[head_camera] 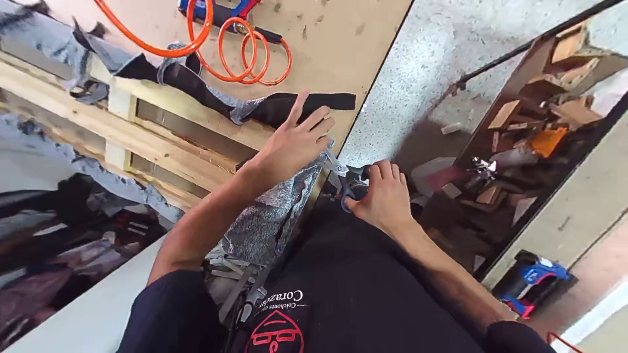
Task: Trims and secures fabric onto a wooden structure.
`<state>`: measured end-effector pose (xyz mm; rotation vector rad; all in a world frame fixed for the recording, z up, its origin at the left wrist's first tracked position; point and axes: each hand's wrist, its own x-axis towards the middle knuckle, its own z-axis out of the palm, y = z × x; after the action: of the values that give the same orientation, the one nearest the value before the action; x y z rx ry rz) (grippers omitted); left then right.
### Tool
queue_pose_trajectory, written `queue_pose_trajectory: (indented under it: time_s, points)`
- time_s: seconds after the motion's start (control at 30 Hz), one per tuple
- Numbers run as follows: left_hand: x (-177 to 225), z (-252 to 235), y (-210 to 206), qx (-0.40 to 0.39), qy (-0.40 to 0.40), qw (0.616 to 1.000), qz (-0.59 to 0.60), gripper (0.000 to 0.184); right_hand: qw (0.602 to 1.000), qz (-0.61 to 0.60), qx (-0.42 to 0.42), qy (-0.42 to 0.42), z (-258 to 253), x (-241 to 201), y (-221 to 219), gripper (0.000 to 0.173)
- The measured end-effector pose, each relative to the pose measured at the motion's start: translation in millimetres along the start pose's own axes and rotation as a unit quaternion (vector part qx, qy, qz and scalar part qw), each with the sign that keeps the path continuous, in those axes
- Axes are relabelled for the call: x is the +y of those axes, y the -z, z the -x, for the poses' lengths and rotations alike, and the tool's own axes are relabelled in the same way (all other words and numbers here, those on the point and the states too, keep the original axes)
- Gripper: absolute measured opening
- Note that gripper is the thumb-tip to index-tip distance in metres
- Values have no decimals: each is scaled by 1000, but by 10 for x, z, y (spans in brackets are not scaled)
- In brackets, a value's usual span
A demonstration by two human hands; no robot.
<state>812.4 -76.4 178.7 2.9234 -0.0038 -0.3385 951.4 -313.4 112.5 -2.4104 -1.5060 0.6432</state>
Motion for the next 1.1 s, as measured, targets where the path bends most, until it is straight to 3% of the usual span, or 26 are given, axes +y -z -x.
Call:
queue_pose_trajectory:
  time_s: [0.03,0.07,0.1,0.17,0.33,0.47,0.6,0.7,0.83,0.9,1.03,1.1]
  points:
    - [-85,-50,-55,7,-29,1000,-11,16,1000,4,7,9,-64,9,-14,73]
    - [-159,-46,-93,25,-50,998,-15,15,1000,9,6,14,-134,7,-17,71]
    - [-183,8,-138,48,-61,997,-12,27,1000,14,0,19,-181,-11,-10,69]
    - [-115,157,-231,106,-43,993,-8,32,999,23,-24,35,-300,-38,76,61]
    - [336,354,-415,213,110,970,-37,27,990,20,-100,101,-444,165,397,34]
    - [620,173,-536,266,215,939,-24,23,985,11,-119,128,-831,34,348,51]
    - [691,148,-468,305,297,905,-10,18,971,-13,-174,161,-907,237,403,40]
    - [764,90,-513,312,313,897,-5,17,972,-14,-155,175,-1101,78,389,49]
    - [668,97,-364,348,359,865,-27,16,959,-18,-201,200,-1293,35,485,39]
    - [618,102,-317,373,371,851,1,16,952,1,-223,209,-1331,81,546,39]
    - [722,-22,-429,403,344,842,100,20,953,46,-224,201,-1561,-237,494,58]
    - [747,78,-478,428,344,827,121,21,944,51,-228,231,-1619,-222,516,50]
